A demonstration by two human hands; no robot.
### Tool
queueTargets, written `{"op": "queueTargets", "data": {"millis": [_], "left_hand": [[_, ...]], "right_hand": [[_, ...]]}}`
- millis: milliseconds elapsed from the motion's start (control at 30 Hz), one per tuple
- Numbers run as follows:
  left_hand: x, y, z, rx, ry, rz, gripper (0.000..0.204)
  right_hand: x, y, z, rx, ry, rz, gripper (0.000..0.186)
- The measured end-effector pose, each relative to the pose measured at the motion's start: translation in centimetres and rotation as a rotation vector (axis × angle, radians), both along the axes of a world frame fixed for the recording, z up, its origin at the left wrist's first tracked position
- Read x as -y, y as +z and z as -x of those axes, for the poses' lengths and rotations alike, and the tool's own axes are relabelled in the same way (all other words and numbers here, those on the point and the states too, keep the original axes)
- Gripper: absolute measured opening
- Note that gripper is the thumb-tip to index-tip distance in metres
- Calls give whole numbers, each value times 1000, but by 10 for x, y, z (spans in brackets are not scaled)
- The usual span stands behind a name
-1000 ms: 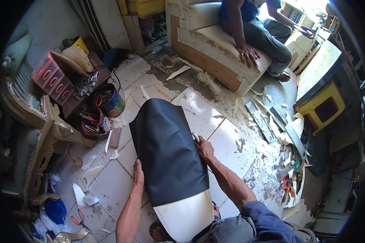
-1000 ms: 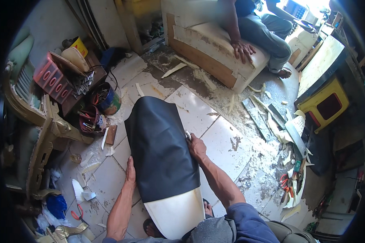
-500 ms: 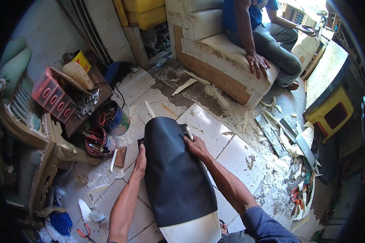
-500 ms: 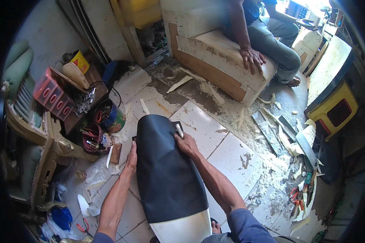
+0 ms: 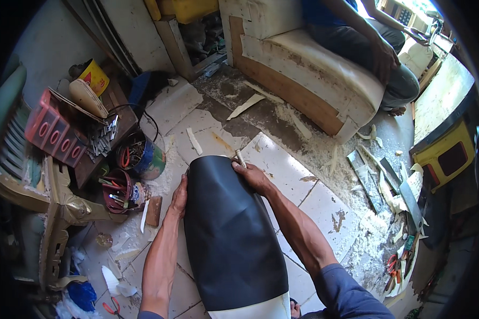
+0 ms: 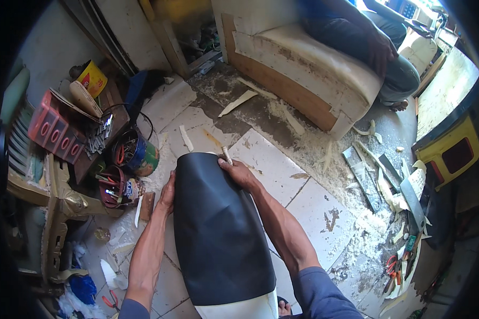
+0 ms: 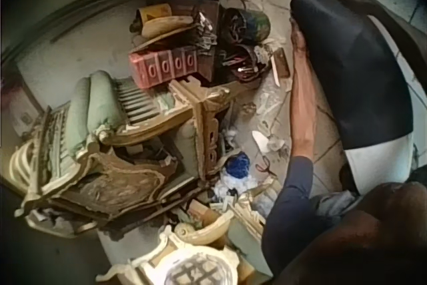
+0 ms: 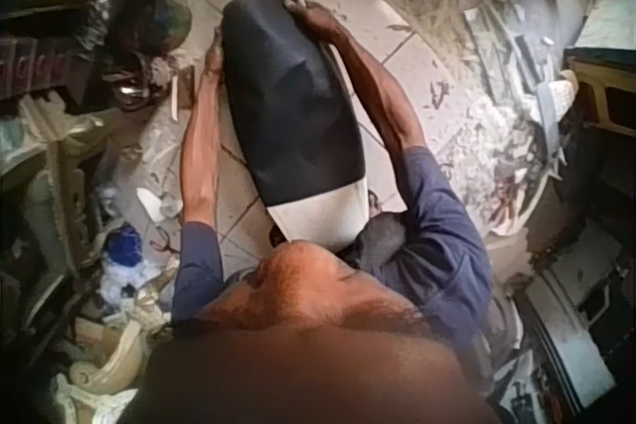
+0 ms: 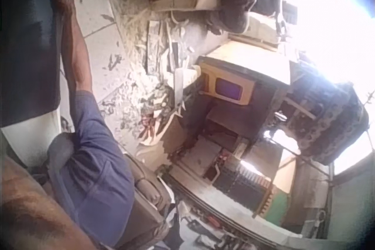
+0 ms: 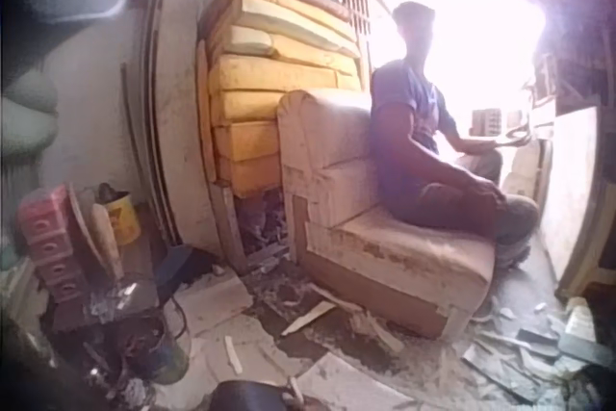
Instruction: The person fits a black cover over a foam seat cushion, smoothing it by hand and trimming the excess material with scissors.
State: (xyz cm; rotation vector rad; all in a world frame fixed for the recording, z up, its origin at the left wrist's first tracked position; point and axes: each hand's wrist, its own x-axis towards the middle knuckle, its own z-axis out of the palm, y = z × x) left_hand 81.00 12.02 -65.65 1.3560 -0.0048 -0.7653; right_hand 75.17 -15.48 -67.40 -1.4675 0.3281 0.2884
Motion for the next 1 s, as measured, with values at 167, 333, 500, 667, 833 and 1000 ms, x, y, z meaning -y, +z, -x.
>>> {"op": "queueTargets", "data": {"millis": [167,333,500,667,833,1000], "left_hand": [[-50,-26,-8,133,71,-234,81],[-59,-29,86,533,56,-486,71],[-105,25,263,463,31,-580,70],[-130,21,376,-375,313,-288,72],[-124,-3,368,-617,483,125,43],[-139,8,343,-682,292,433,36]], "right_hand": [[-37,32,-1,113,-46,222,60],[-14,7,78,54,-167,471,60],[-30,33,245,-86,-273,380,45],[-47,5,387,-374,-314,-15,42],[-67,13,379,-419,-505,-360,35],[-95,50,360,-444,-612,-298,34]]}}
